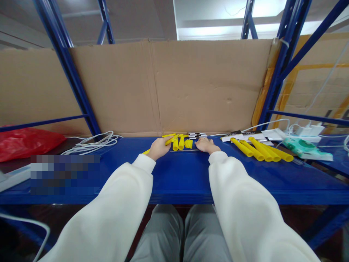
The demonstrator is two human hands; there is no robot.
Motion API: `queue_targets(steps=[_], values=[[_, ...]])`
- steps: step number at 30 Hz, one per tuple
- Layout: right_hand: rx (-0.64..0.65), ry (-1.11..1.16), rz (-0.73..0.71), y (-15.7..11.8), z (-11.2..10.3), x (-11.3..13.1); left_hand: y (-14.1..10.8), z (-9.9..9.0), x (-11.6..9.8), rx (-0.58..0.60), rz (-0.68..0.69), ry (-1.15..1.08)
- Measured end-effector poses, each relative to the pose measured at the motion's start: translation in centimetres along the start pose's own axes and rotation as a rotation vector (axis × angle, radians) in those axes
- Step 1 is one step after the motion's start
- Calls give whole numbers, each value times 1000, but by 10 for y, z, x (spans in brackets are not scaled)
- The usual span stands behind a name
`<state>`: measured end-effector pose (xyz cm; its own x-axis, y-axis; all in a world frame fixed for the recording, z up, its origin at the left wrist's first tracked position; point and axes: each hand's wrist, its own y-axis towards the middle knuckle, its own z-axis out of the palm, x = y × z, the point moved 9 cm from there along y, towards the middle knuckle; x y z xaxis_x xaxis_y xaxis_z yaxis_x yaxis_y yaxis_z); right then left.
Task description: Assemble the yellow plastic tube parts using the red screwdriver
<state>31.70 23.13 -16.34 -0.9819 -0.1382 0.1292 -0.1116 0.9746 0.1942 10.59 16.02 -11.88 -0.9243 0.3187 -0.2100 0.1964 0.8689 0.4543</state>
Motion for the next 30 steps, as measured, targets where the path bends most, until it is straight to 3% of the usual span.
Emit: queue_targets(steps=[6, 14, 19, 30], values=[[76, -23, 11, -6, 1, 4, 0, 0, -2, -6, 8, -6], [-108, 61, 147, -18, -28, -22, 0, 1, -1, -4, -4, 8], [-33, 71, 203, -18, -20, -38, -1, 0, -1, 0, -7, 18], [37, 34, 155, -12, -7, -31, 0, 5, -1, 25, 0, 22]])
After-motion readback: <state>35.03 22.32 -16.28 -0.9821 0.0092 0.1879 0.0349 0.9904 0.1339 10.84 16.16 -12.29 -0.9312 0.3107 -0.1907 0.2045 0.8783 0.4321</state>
